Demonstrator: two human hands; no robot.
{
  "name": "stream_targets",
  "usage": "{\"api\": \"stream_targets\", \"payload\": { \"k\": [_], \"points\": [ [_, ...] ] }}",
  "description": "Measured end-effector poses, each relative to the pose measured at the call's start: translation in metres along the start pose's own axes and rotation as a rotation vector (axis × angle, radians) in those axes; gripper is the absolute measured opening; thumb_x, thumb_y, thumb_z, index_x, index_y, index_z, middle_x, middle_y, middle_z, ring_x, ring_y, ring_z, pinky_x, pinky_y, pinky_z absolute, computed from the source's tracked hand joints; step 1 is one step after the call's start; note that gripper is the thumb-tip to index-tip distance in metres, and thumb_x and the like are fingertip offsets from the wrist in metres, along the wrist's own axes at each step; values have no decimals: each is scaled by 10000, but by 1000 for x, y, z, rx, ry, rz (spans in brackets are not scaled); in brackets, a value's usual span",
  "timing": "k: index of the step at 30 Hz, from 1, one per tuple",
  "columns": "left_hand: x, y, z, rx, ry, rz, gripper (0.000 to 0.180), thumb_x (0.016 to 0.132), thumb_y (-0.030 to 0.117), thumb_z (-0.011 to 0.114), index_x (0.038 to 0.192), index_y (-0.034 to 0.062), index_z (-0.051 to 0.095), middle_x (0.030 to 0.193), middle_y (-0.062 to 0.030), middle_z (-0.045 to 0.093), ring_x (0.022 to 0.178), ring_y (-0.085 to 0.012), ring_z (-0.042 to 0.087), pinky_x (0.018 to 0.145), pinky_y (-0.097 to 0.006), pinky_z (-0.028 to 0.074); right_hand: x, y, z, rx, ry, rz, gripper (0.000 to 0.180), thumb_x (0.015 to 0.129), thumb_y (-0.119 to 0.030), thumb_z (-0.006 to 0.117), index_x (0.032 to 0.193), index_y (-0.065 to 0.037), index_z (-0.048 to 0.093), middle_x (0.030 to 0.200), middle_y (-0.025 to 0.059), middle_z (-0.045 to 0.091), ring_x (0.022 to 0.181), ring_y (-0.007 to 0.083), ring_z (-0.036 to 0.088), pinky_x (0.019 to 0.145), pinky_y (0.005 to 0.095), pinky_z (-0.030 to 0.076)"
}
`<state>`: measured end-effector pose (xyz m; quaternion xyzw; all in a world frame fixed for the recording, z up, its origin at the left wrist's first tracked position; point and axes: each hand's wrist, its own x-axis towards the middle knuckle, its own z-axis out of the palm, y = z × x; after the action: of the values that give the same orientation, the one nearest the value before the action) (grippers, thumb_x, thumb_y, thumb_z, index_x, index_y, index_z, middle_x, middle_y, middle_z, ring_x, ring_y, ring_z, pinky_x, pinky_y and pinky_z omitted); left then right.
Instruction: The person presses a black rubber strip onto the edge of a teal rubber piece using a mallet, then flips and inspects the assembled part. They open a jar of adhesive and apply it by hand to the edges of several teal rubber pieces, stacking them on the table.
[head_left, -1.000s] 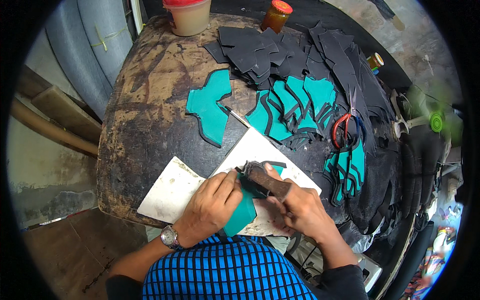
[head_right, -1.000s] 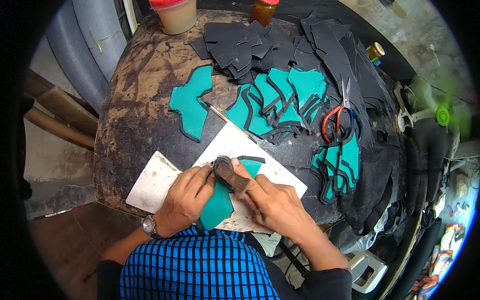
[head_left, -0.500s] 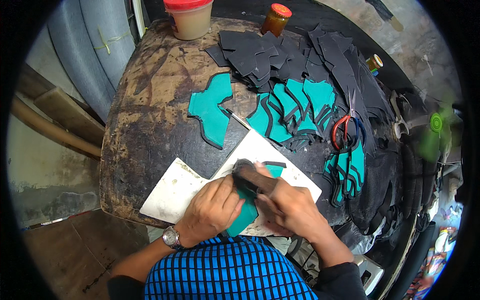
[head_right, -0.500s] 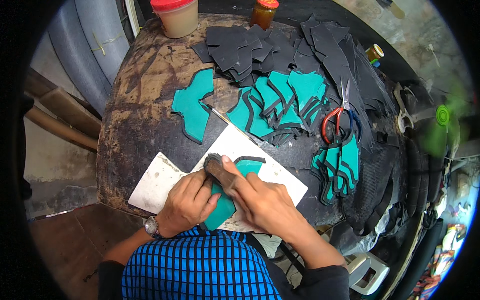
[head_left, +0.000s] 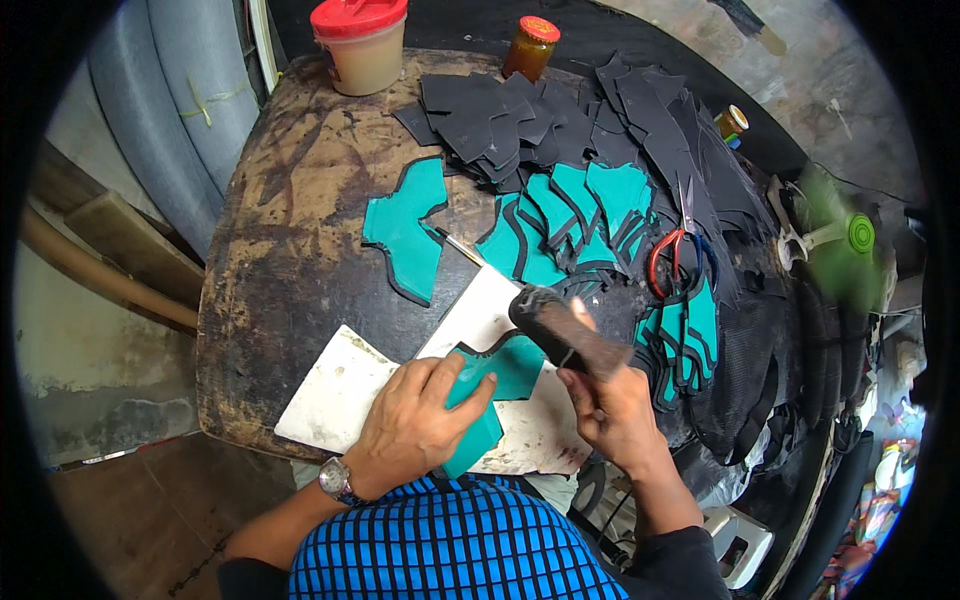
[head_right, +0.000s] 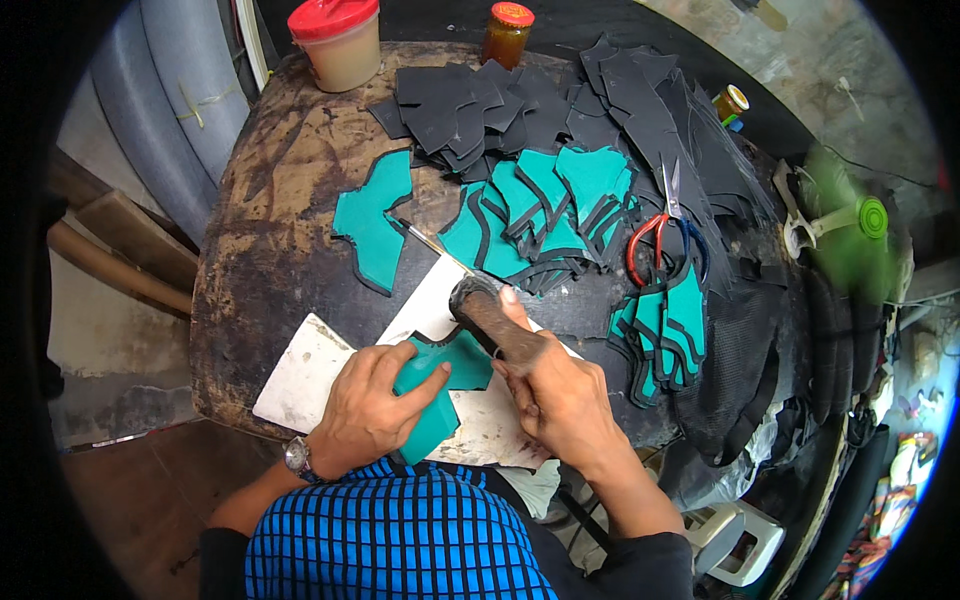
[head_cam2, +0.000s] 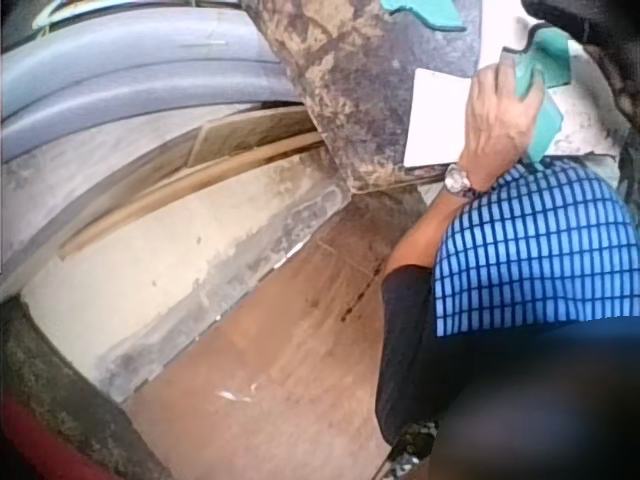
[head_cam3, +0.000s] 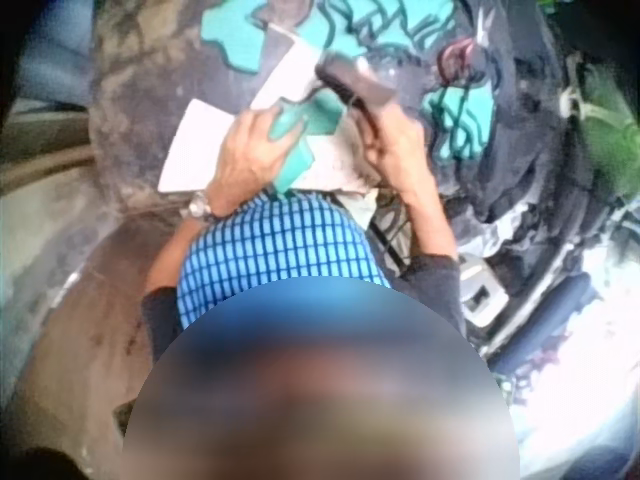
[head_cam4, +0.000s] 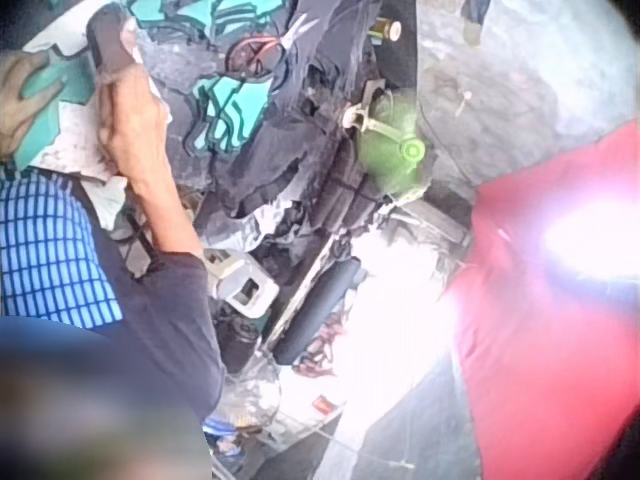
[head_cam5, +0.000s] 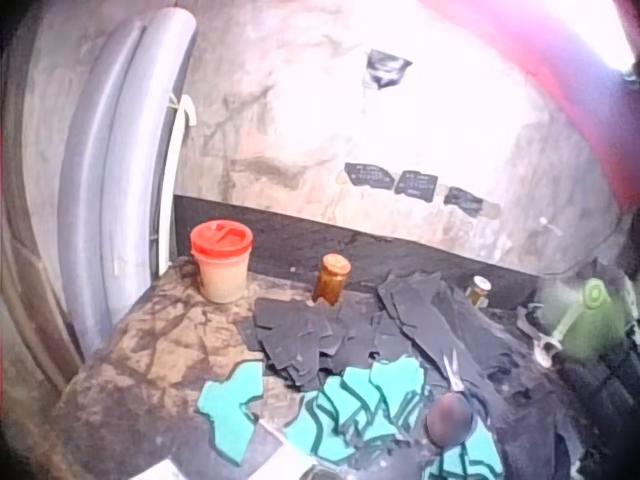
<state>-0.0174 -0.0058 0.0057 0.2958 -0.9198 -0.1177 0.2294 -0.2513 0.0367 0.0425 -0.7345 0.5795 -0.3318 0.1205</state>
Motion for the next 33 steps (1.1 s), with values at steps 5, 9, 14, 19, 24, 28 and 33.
{"api": "stream_targets", "payload": {
  "k": [5, 9, 14, 19, 24, 28, 33],
  "points": [
    [0, 1, 0, 21, 9, 5, 350, 803, 109, 627, 1148, 89, 683, 1158, -196, 575, 1006, -305, 584, 823, -388, 536, 1, 3, -4, -178, -279, 48, 597, 826, -46, 736, 1379, -95, 517, 1124, 173, 665, 710, 352, 674, 582, 397, 547],
    [-1, 4, -2, 33, -17, -2, 357, 803, 87, 611, 1155, 71, 675, 1163, -223, 569, 1012, -321, 588, 840, -404, 530, -1, 6, -5, -48, -11, -8, 530, 877, -125, 697, 1375, -98, 516, 1006, 135, 664, 672, 352, 655, 549, 410, 526],
    [-1, 6, -5, 52, -39, 29, 362, 820, 63, 593, 1175, 49, 657, 1166, -243, 567, 1009, -331, 590, 867, -409, 512, -5, 8, -9, -168, -123, 74, 584, 847, -54, 707, 1392, -110, 503, 1136, 160, 649, 714, 362, 661, 590, 402, 538],
    [-3, 8, -9, 67, -71, 42, 362, 828, 48, 584, 1185, 43, 648, 1212, -267, 561, 1059, -348, 591, 889, -424, 500, -11, 15, -15, -204, -153, 64, 653, 866, -74, 689, 1469, -143, 449, 1000, 136, 657, 680, 355, 647, 585, 403, 533],
    [-8, -2, -23, -103, -159, 53, 416, 798, 72, 606, 1211, 46, 645, 1323, -310, 524, 1166, -394, 575, 967, -486, 469, -26, 20, -21, -33, 79, 73, 657, 888, -99, 677, 1489, -161, 419, 929, 140, 652, 648, 357, 636, 561, 420, 519],
    [-14, -11, -41, -212, -346, 52, 639, 710, 153, 651, 1340, 79, 575, 1469, -317, 394, 1329, -426, 456, 1098, -538, 356, -27, 16, -21, -174, -39, 154, 641, 880, -72, 678, 1469, -144, 436, 951, 152, 662, 681, 372, 653, 571, 429, 524],
    [-16, -14, -50, -221, -521, 62, 858, 662, 205, 713, 1472, 118, 443, 1564, -280, 274, 1447, -396, 317, 1181, -560, 223, -8, 8, -3, -41, -64, -52, 506, 891, -147, 683, 1371, -147, 522, 922, 151, 658, 690, 377, 641, 554, 435, 513]
  ]
}}
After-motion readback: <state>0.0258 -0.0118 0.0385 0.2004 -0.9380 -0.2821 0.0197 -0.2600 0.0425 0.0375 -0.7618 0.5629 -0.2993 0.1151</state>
